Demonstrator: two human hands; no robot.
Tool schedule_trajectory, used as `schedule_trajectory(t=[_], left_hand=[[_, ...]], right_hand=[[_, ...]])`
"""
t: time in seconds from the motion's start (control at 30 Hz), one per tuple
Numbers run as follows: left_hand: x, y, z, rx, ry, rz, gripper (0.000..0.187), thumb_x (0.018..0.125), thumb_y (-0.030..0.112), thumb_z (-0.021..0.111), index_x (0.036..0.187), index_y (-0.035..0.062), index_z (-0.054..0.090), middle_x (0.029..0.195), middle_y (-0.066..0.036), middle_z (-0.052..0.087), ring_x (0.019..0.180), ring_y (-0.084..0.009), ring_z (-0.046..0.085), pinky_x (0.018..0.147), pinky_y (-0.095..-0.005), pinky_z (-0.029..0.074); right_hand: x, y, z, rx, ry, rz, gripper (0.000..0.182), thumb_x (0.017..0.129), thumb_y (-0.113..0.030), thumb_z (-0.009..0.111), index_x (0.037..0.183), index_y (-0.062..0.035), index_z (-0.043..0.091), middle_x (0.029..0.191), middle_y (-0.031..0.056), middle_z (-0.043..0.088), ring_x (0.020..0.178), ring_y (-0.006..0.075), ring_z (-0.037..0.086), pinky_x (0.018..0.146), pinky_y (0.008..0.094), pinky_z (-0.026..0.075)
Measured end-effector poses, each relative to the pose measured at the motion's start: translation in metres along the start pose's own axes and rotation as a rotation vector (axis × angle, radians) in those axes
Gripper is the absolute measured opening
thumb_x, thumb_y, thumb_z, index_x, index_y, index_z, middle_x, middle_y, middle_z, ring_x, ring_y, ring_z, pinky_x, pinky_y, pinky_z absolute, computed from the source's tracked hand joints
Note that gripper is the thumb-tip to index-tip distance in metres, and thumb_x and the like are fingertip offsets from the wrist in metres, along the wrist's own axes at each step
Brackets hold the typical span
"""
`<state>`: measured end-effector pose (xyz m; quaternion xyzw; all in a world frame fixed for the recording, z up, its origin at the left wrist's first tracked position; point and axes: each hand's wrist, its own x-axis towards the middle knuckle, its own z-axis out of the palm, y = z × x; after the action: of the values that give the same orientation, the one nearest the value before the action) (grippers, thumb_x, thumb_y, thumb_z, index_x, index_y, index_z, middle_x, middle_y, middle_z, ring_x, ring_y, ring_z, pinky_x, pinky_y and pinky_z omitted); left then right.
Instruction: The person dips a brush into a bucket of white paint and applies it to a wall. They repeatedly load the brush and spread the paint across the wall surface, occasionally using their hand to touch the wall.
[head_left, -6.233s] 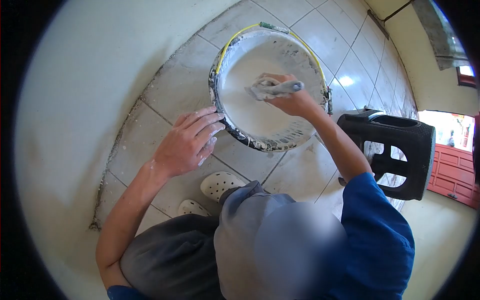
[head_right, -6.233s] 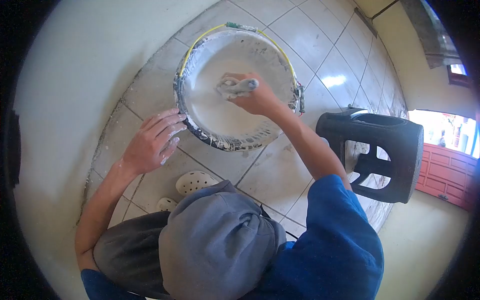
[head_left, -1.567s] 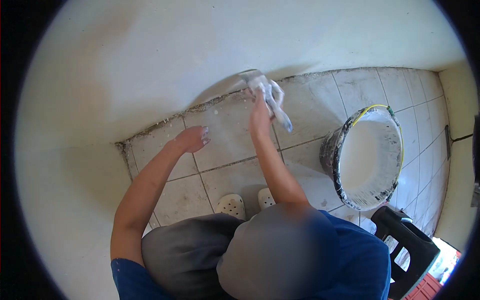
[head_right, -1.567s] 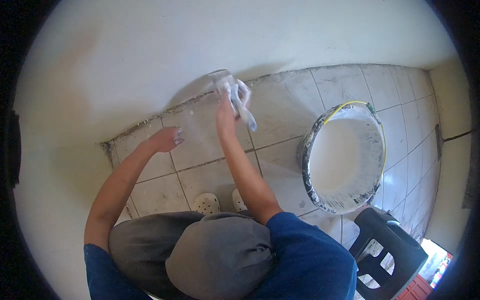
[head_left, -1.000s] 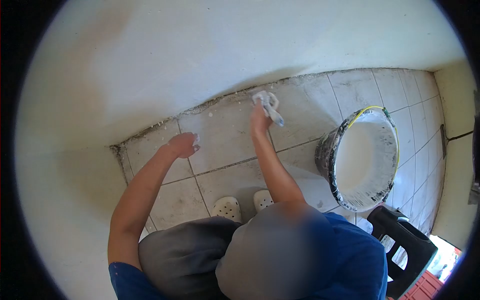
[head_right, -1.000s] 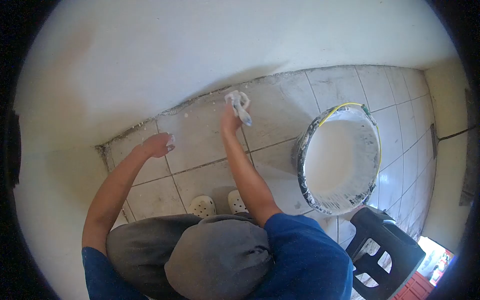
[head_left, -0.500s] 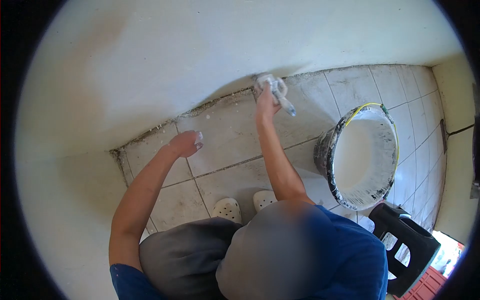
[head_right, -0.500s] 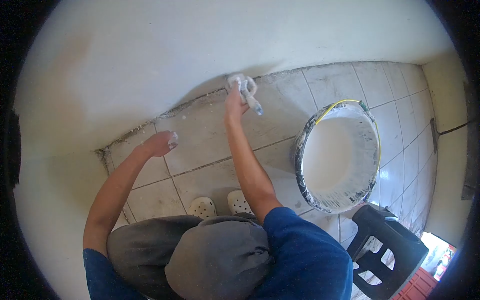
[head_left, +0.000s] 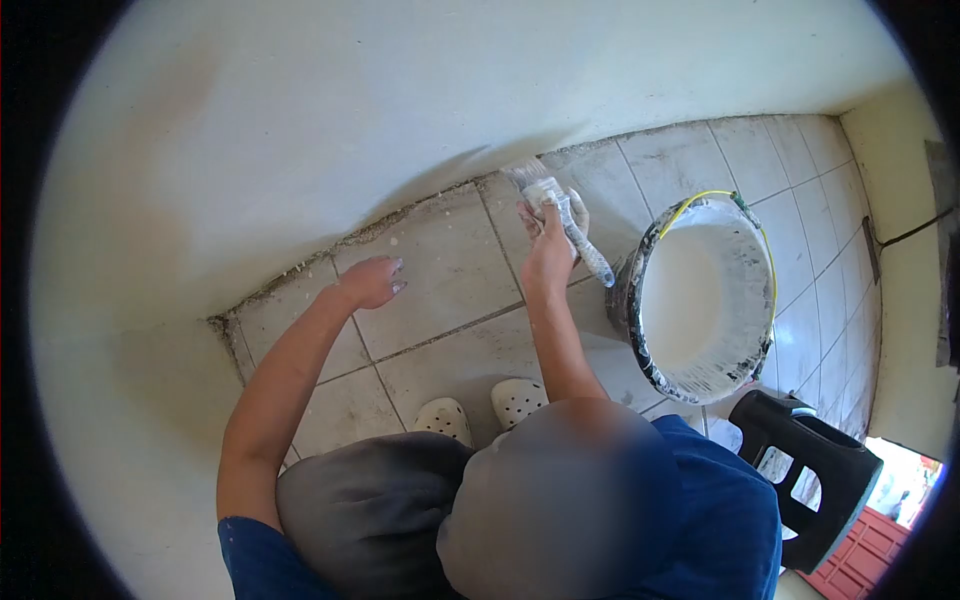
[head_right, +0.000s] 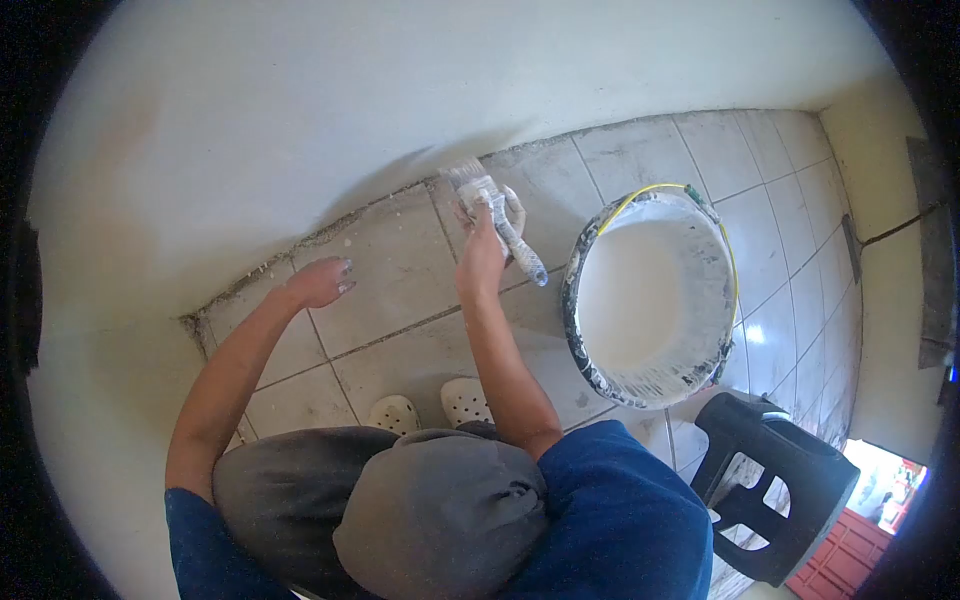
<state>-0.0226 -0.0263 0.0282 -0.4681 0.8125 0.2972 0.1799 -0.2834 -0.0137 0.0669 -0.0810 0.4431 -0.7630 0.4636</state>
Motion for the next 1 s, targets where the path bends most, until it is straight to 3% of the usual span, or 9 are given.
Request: schedule_trajectory(t=[0.13,0.33,0.5,0.63,0.67,0.83,0.9,0.97,1.0], left_hand=[[-0.001,0.004,0.000,-0.005,-0.026,0.006,0.032,0.085,0.030,0.052,0.101,0.0021,0.053,0.101,-0.021,0.057,0.098,-0.0371,0.054,0.084,-0.0448,0.044],[-0.013,0.000,0.002,0.013,-0.043,-0.035,0.032,0.085,0.030,0.052,0.101,0.0025,0.054,0.102,-0.021,0.057,0.099,-0.0366,0.054,0.085,-0.0445,0.044],[0.000,0.002,0.002,0.003,0.040,0.009,0.033,0.084,0.029,0.054,0.104,0.0025,0.054,0.101,-0.021,0.058,0.097,-0.0369,0.055,0.085,-0.0438,0.044],[0.029,0.008,0.005,-0.024,-0.063,0.086,0.034,0.084,0.027,0.055,0.106,0.0007,0.054,0.099,-0.021,0.059,0.095,-0.0375,0.056,0.084,-0.0435,0.045],[0.038,0.003,0.010,-0.036,-0.045,0.135,0.035,0.084,0.027,0.055,0.106,0.0002,0.054,0.098,-0.021,0.060,0.094,-0.0376,0.056,0.084,-0.0434,0.045],[0.040,0.034,0.001,0.005,0.028,0.209,0.036,0.084,0.026,0.055,0.107,-0.0014,0.054,0.101,-0.022,0.059,0.097,-0.0380,0.055,0.084,-0.0439,0.044],[0.039,0.036,0.005,0.008,0.083,0.210,0.037,0.084,0.026,0.055,0.107,-0.0016,0.054,0.104,-0.023,0.058,0.099,-0.0379,0.054,0.085,-0.0438,0.043],[0.033,0.045,-0.004,0.015,-0.030,0.157,0.037,0.083,0.026,0.055,0.108,-0.0015,0.054,0.107,-0.023,0.056,0.101,-0.0375,0.053,0.086,-0.0431,0.043],[0.031,0.050,-0.009,0.018,-0.082,0.133,0.037,0.083,0.026,0.055,0.108,-0.0015,0.054,0.108,-0.022,0.056,0.101,-0.0372,0.053,0.087,-0.0428,0.043]], right_hand=[[0.001,0.013,-0.006,0.124,-0.165,-0.034,0.039,0.087,0.000,0.051,0.122,-0.0063,0.034,0.115,0.0134,0.050,0.103,0.0242,0.055,0.086,0.0394,0.050],[-0.021,-0.014,-0.020,0.230,-0.223,0.134,0.041,0.089,-0.001,0.046,0.126,-0.0118,0.032,0.120,0.0131,0.048,0.100,0.0265,0.056,0.080,0.0381,0.051],[-0.067,-0.059,-0.039,0.205,-0.358,0.281,0.038,0.090,-0.006,0.044,0.126,-0.0123,0.033,0.117,0.0128,0.050,0.095,0.0254,0.058,0.073,0.0372,0.052],[-0.105,-0.096,-0.052,-0.033,-0.477,0.421,0.038,0.089,-0.007,0.047,0.124,-0.0110,0.034,0.115,0.0120,0.051,0.095,0.0248,0.058,0.069,0.0369,0.052],[-0.107,-0.100,-0.057,0.014,-0.488,0.456,0.032,0.088,-0.006,0.050,0.118,-0.0080,0.042,0.112,0.0113,0.053,0.095,0.0237,0.058,0.072,0.0347,0.052],[-0.086,-0.166,-0.081,-1.309,-0.582,-0.709,0.031,0.081,-0.012,0.064,0.109,-0.0047,0.052,0.109,0.0098,0.056,0.092,0.0208,0.059,0.074,0.0326,0.051],[-0.066,-0.197,-0.064,-1.055,-0.409,-0.600,0.034,0.076,-0.018,0.072,0.103,-0.0027,0.058,0.108,0.0097,0.058,0.089,0.0187,0.059,0.076,0.0300,0.049],[-0.034,-0.229,-0.078,-1.346,-0.329,-0.777,0.033,0.072,-0.013,0.072,0.102,-0.0052,0.062,0.098,0.0112,0.062,0.087,0.0222,0.060,0.076,0.0322,0.049],[-0.008,-0.241,-0.095,-1.558,-0.354,-0.976,0.037,0.068,-0.008,0.070,0.104,-0.0068,0.062,0.091,0.0108,0.063,0.085,0.0266,0.060,0.076,0.0345,0.049]])
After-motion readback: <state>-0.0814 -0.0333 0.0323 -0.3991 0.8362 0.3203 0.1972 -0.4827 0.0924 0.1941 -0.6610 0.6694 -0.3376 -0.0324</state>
